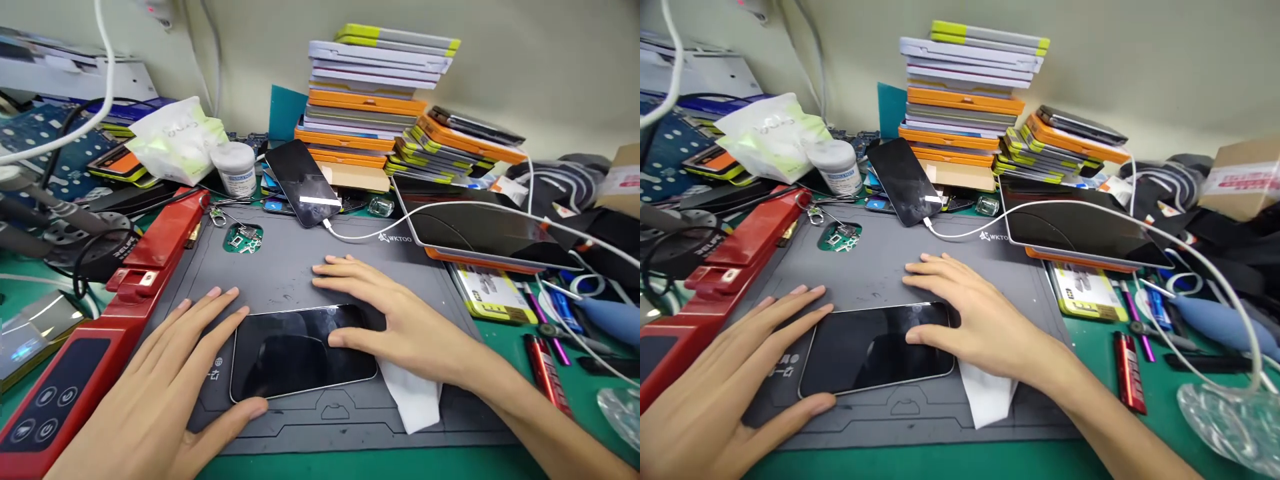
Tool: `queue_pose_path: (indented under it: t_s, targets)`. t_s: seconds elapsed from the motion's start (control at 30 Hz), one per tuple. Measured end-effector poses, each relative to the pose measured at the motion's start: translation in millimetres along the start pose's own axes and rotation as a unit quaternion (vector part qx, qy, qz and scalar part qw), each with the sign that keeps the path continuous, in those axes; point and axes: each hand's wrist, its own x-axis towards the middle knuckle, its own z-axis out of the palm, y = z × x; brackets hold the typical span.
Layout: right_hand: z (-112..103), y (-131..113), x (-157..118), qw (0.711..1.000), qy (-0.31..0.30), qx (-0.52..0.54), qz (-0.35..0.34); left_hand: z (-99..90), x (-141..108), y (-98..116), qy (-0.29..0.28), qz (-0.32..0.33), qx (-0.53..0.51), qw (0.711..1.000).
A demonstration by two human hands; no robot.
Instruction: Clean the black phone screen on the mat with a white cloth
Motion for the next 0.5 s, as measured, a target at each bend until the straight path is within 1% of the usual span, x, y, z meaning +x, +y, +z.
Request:
queue_pose_path:
  t_s: [0.17,0.3,0.4,0.5]
  targets:
    - [13.9,4.1,2.9,0.998,0.057,0.001,0.000,-2.1,-1.3,-2.9,-0.015,-0.002,-0.005,1.000]
    - [18.7,9.4,3.8,0.997,0.076,-0.019,-0.028,-6.4,2.5,-2.6,-0.025,-0.010,-0.013,1.000]
    - [17.6,12.7,4.6,0.993,0.097,-0.046,-0.055,-11.7,7.2,2.6,-0.021,-0.017,-0.011,1.000]
    - [7.7,6.9,1.7,0.981,0.154,-0.086,-0.078,-16.9,11.1,10.1,-0.018,-0.033,-0.005,0.999]
